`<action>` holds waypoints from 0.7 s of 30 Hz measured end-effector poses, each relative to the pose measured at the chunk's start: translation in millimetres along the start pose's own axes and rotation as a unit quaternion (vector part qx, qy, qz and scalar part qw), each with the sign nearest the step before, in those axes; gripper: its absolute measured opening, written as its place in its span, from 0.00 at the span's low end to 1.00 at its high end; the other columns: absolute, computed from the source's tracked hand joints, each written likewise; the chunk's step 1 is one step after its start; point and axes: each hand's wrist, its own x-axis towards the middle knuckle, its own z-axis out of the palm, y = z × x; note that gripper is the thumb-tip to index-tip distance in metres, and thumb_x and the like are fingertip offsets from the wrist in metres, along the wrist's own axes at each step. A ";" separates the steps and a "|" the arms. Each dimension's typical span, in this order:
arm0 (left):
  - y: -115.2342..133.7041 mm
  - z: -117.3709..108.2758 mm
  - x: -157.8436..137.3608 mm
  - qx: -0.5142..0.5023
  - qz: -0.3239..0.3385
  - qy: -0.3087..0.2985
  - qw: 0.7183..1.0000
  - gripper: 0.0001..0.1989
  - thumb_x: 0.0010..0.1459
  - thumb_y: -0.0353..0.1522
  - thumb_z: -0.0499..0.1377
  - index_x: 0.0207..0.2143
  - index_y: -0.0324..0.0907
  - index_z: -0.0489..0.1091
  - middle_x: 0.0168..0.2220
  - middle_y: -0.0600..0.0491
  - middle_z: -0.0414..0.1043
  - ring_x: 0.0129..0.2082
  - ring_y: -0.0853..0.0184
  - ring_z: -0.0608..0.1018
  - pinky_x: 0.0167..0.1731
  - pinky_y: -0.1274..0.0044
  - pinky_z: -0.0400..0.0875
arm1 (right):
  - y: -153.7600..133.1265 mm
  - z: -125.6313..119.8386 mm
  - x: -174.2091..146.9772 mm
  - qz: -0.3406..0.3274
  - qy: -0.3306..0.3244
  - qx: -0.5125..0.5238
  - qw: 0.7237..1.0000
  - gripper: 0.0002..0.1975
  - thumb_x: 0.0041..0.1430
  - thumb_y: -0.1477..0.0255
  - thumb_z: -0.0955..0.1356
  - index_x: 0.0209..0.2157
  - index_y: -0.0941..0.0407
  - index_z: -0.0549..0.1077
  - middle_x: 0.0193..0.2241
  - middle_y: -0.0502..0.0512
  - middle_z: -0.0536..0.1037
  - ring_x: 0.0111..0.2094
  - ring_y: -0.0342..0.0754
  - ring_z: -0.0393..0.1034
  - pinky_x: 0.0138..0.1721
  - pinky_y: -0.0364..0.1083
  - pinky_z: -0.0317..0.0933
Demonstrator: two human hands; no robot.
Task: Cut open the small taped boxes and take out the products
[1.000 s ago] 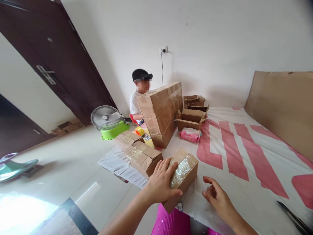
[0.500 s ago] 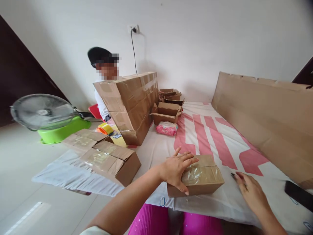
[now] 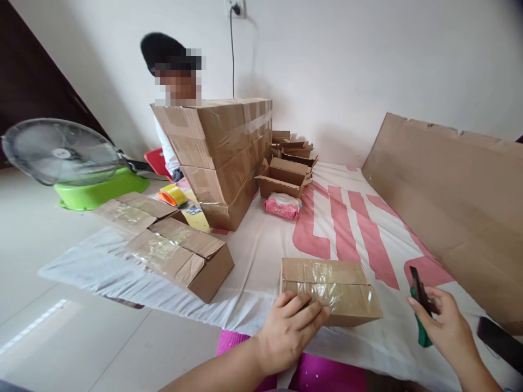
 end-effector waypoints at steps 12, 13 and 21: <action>-1.8 4.7 -6.9 0.000 -0.021 -0.004 1.000 0.15 0.67 0.29 0.50 0.53 0.40 0.70 0.49 0.51 0.76 0.51 0.66 0.73 0.45 0.73 0.68 | -240.2 -13.1 12.0 -0.614 -0.149 -0.111 0.767 0.24 0.61 0.82 0.61 0.57 0.52 0.67 0.38 0.54 0.77 0.38 0.48 0.70 0.36 0.47 0.63; -1.9 5.0 -7.3 -0.003 -0.025 -0.006 1.000 0.15 0.67 0.29 0.50 0.53 0.41 0.70 0.49 0.52 0.76 0.51 0.66 0.73 0.46 0.72 0.68 | -245.9 -7.8 10.1 -0.622 -0.147 -0.118 0.760 0.22 0.60 0.81 0.62 0.55 0.53 0.69 0.37 0.54 0.77 0.37 0.49 0.69 0.35 0.47 0.62; -3.2 3.1 -7.4 0.002 -0.030 -0.034 0.999 0.16 0.68 0.29 0.48 0.54 0.43 0.68 0.51 0.50 0.75 0.51 0.65 0.72 0.42 0.73 0.67 | -240.5 -8.4 12.9 -0.656 -0.114 -0.176 0.725 0.16 0.60 0.79 0.63 0.49 0.56 0.72 0.32 0.54 0.75 0.33 0.49 0.67 0.32 0.48 0.57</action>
